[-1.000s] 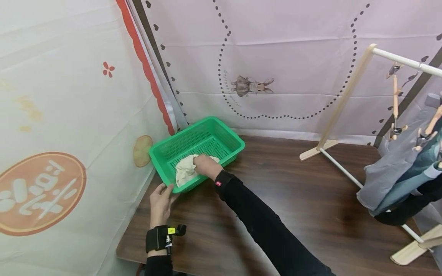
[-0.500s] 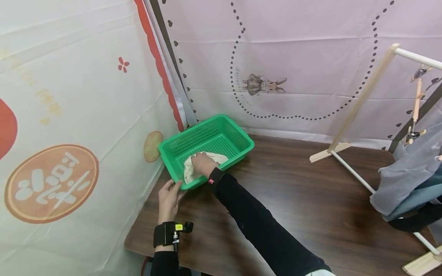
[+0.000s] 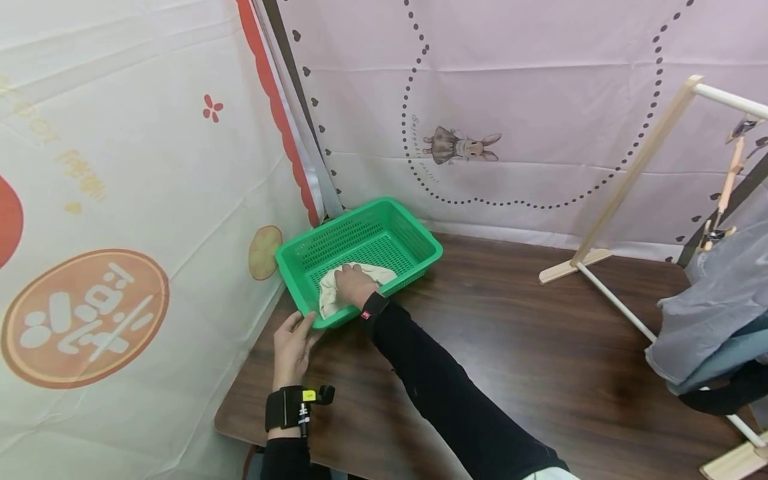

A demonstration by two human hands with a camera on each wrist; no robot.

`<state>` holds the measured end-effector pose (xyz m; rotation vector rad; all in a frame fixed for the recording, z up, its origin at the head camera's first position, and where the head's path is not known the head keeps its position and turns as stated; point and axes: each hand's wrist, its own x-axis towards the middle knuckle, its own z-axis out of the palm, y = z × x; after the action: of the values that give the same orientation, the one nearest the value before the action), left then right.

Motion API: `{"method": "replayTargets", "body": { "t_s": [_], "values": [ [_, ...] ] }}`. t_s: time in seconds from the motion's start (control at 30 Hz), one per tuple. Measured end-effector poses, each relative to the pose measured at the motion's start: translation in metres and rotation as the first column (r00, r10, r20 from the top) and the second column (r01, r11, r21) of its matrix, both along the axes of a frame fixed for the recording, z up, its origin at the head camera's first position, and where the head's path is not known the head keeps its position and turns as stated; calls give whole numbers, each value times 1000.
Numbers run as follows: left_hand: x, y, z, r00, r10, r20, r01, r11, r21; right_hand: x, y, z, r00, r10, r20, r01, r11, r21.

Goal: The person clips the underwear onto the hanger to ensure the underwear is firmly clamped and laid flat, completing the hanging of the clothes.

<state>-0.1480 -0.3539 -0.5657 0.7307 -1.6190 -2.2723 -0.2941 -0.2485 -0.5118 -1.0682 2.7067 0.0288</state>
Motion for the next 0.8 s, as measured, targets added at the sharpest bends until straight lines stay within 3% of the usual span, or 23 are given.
{"method": "replayTargets", "body": {
  "t_s": [0.13,0.3,0.6,0.8],
  "values": [
    [-7,5,0,999,-33,22,33,999,-9,-5,3,-2,999,-32,9,32,999,3],
    [-8,5,0,998,8,58,-6,999,-39,1,6,3,1000,-6,10,6,1000,-23],
    [-4,3,-3,999,-22,26,21,1000,13,5,-5,-4,998,-58,-26,58,998,3],
    [-5,5,1,999,6,47,-5,1000,-19,4,-9,-2,998,-57,-38,56,998,-11]
  ]
}}
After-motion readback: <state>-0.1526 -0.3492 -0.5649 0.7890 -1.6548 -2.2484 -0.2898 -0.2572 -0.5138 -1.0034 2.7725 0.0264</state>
